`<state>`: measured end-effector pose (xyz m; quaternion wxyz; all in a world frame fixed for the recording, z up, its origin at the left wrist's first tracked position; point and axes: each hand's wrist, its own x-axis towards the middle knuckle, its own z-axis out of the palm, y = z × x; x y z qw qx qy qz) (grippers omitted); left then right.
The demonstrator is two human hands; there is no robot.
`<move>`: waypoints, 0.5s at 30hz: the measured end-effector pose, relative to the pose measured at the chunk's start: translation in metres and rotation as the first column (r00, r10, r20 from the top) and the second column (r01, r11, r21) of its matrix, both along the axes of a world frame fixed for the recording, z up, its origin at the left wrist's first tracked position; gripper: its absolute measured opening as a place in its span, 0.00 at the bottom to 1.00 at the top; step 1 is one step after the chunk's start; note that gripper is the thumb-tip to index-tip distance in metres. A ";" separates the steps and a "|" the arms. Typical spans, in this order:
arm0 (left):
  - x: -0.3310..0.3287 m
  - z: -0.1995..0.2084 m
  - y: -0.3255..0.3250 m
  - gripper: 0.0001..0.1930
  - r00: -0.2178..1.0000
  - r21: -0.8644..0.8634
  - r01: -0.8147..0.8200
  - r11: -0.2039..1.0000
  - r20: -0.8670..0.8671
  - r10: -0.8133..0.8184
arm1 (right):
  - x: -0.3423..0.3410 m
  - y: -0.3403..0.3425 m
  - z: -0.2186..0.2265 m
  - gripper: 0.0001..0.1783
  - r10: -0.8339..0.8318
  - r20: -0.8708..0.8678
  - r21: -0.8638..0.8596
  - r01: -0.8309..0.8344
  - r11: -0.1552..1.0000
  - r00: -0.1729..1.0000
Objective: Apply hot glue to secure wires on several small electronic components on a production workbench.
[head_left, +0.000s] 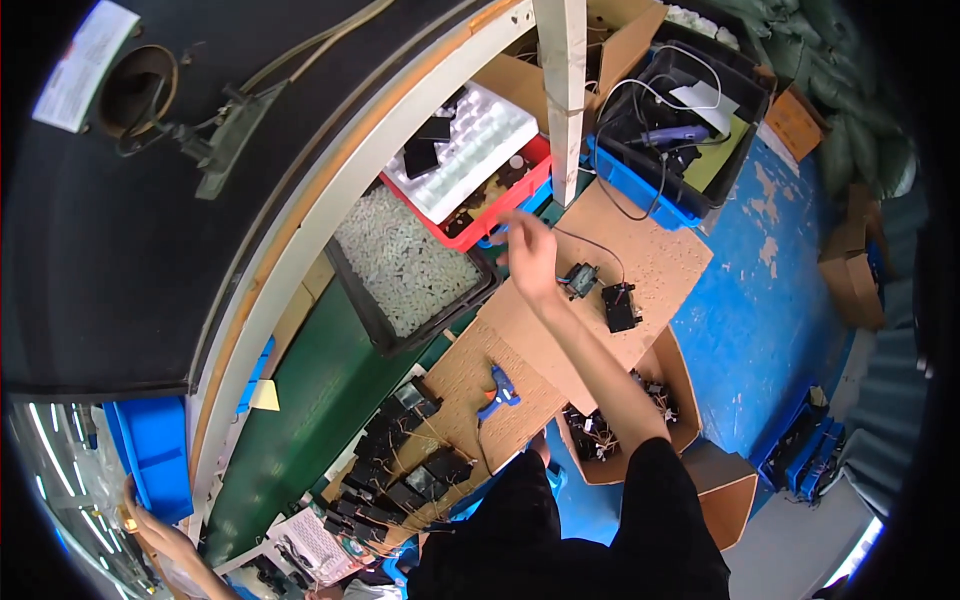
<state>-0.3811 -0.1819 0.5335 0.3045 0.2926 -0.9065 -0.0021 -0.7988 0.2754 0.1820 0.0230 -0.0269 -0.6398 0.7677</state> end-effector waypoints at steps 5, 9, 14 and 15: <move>-0.007 0.004 0.001 0.30 0.999 -0.022 -0.049 0.999 0.011 0.050 | -0.090 -0.010 0.033 0.18 0.128 0.210 -0.015 -0.128 0.992 0.969; -0.001 -0.002 -0.023 0.32 0.999 -0.086 -0.030 0.996 0.023 0.032 | -0.144 -0.007 0.022 0.25 0.139 0.432 -0.055 -0.128 0.990 0.891; -0.029 0.006 0.008 0.32 0.935 0.547 -0.132 0.827 -0.209 0.287 | -0.181 -0.012 0.036 0.27 0.208 0.849 -0.264 0.050 0.963 0.485; -0.027 0.001 0.005 0.22 0.955 0.093 0.157 0.983 -0.270 -0.127 | -0.182 -0.004 0.045 0.27 0.201 0.800 -0.272 0.043 0.961 0.566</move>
